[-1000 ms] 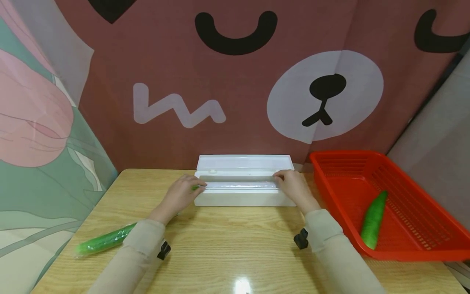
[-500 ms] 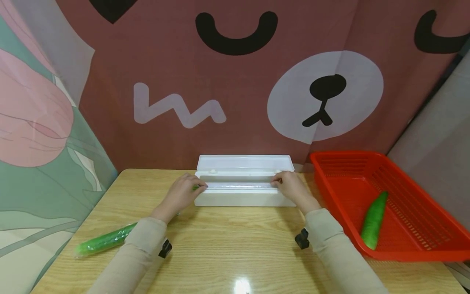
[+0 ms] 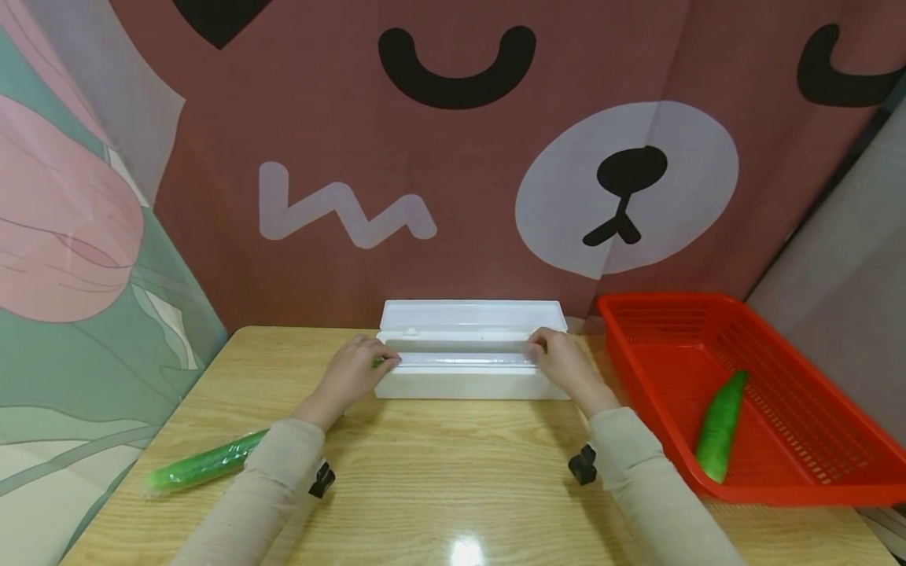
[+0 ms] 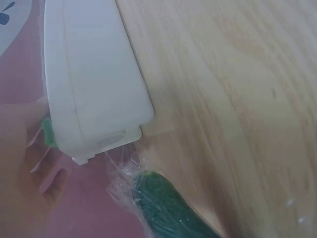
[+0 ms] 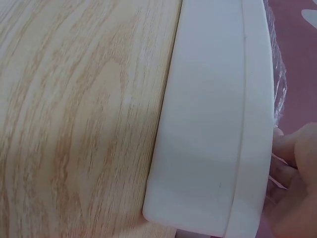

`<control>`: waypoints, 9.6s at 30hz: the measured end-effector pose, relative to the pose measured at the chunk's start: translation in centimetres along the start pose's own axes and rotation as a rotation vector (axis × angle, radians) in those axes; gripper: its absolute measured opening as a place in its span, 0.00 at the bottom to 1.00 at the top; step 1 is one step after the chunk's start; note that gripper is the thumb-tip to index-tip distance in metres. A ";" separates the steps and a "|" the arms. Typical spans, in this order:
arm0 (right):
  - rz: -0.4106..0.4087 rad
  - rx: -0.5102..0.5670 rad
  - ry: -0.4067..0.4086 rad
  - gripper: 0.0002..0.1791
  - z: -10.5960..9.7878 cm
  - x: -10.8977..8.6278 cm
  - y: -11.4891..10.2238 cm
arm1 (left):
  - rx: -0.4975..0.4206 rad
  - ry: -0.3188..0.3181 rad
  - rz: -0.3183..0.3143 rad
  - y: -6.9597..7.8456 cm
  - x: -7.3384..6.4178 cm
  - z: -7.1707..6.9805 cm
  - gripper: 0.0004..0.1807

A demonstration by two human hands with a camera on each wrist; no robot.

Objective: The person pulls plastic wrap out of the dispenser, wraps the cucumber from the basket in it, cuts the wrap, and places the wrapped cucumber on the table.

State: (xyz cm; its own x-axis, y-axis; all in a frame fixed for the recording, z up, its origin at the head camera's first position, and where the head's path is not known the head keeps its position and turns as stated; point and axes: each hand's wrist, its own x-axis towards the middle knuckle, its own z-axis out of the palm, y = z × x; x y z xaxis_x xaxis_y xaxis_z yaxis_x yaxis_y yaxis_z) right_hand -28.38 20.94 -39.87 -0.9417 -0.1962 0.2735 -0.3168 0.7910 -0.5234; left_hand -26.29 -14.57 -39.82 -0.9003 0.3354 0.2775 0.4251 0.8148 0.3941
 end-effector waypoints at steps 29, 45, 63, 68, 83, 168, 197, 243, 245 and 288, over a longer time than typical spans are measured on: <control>0.024 0.185 0.177 0.03 -0.5 -1.2 0.2 | -0.056 0.080 -0.088 0.7 -0.3 0.2 0.12; 0.067 0.237 0.199 0.05 -0.7 -1.8 0.7 | -0.119 0.121 -0.112 0.9 0.1 0.0 0.12; 0.222 0.419 0.208 0.11 -1.1 -1.8 0.4 | -0.136 0.138 -0.142 1.0 0.3 -0.4 0.14; 0.240 0.423 0.219 0.13 -1.2 -1.7 0.3 | -0.137 0.141 -0.148 1.2 0.4 -0.6 0.15; 0.200 0.455 0.212 0.11 -1.8 -1.4 0.3 | -0.131 0.148 -0.177 1.7 0.6 -1.0 0.16; 0.371 0.526 0.265 0.16 -5.8 -0.4 -1.0 | -0.267 0.220 -0.252 1.8 2.7 -3.6 0.17; 0.334 0.499 0.295 0.15 -7.1 -0.4 -2.2 | -0.274 0.256 -0.257 2.5 2.8 -5.0 0.16; 0.245 0.440 0.293 0.14 -9.5 0.5 -3.2 | -0.269 0.281 -0.243 4.4 3.4 -7.6 0.18; 0.242 0.446 0.290 0.15 -9.6 0.5 -3.3 | -0.272 0.279 -0.243 4.4 3.4 -7.8 0.18; 0.199 0.474 0.371 0.15 -11.4 0.8 -5.2 | -0.210 0.358 -0.225 5.6 4.0 -10.1 0.19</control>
State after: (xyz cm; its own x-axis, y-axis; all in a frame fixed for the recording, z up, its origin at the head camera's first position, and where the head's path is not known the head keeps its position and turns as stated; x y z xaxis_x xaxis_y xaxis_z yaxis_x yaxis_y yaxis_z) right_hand -26.18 23.32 -27.76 -0.9124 0.2095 0.3517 -0.2363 0.4321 -0.8703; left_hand -26.57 -13.44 -27.64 -0.8990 -0.0524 0.4348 0.2664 0.7226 0.6378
